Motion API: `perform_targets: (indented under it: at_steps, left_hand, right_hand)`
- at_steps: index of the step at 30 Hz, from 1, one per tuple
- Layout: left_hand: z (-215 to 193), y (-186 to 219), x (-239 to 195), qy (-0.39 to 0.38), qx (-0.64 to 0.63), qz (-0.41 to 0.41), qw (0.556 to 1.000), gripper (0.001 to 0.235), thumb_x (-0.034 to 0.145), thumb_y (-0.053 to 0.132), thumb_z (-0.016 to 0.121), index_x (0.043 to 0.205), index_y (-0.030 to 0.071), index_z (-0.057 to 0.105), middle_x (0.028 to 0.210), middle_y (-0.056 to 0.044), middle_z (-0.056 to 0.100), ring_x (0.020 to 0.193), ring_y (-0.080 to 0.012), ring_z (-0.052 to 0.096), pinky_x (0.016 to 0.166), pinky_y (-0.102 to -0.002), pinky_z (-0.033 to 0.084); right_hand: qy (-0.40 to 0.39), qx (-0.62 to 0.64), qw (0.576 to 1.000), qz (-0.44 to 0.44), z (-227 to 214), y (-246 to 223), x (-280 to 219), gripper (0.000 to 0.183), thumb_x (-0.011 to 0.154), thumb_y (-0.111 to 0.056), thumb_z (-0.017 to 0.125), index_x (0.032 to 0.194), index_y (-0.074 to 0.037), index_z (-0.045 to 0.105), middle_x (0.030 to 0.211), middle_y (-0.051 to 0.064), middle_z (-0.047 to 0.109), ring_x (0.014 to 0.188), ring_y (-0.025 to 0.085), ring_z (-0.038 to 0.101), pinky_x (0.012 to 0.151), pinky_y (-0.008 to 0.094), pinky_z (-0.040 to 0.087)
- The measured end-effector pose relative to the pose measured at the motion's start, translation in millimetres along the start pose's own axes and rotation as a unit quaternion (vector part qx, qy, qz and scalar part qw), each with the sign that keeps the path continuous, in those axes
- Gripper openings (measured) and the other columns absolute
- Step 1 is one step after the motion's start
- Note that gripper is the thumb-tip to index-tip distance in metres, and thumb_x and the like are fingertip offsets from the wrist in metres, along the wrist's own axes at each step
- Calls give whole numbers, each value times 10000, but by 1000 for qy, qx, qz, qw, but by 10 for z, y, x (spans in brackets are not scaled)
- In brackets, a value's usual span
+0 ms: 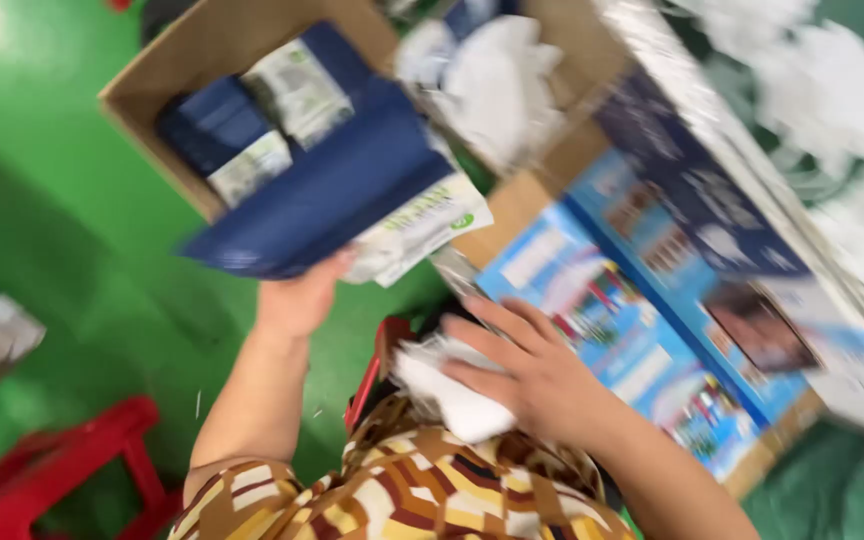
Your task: The recorder is packing several types of masks into blue and white paper bags and cardboard boxes in a manufacturing environment.
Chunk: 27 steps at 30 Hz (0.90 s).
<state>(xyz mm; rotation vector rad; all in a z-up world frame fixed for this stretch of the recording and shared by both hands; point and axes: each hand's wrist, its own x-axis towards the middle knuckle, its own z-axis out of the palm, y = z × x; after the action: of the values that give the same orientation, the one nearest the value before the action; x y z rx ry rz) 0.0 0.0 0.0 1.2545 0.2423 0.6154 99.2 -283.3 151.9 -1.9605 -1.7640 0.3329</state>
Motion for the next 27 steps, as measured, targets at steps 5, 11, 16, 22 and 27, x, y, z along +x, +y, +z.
perform_targets:
  at_steps: [5, 11, 16, 22, 27]
  left_hand:
    - [1164, 30, -440, -170, 28, -159, 972, 352, 1023, 47, 629, 1371, 5, 606, 1322, -53, 652, 1206, -141, 581, 1075, -324, 472]
    - [2088, -56, -799, -292, 8, -272, 917, 343, 1055, 128, 573, 1364, -18, 600, 1296, -61, 675, 1174, -141, 594, 1060, -315, 457]
    - [2425, -212, -1044, -338, 49, -295, 892, 353, 1059, 126, 568, 1381, -17, 580, 1310, -70, 655, 1165, -138, 590, 1048, -315, 459]
    - [2466, -506, -994, -294, -63, -413, 860, 468, 958, -51, 520, 1425, -25, 515, 1346, -125, 640, 1205, -225, 627, 1036, -369, 484]
    - [2509, -652, -947, -354, 43, -364, 861, 711, 822, -101, 529, 1497, 38, 355, 1415, -104, 550, 1271, -183, 574, 1068, -329, 465]
  right_hand:
    - [98, -133, 984, 73, 19, 30, -529, 523, 792, -162, 668, 1311, -99, 666, 1548, 151, 466, 1462, 377, 412, 1164, 567, 373]
    - [248, -230, 929, 152, 238, 28, -1611, 401, 899, -175, 628, 1260, -18, 707, 1396, 107, 595, 1351, 319, 542, 1156, 475, 434]
    - [302, -237, 899, 211, 432, -17, -2062, 336, 898, -163, 642, 1191, -22, 727, 1272, 86, 655, 1236, 257, 595, 1108, 475, 475]
    - [362, -4, 902, 235, 765, 363, -2284, 320, 805, -154, 780, 1111, -82, 723, 1203, 50, 652, 1259, 329, 581, 1079, 438, 493]
    - [336, 121, 907, 224, 1114, 659, -2320, 409, 732, -96, 829, 1128, -113, 723, 1324, 92, 628, 1318, 360, 543, 1097, 461, 471]
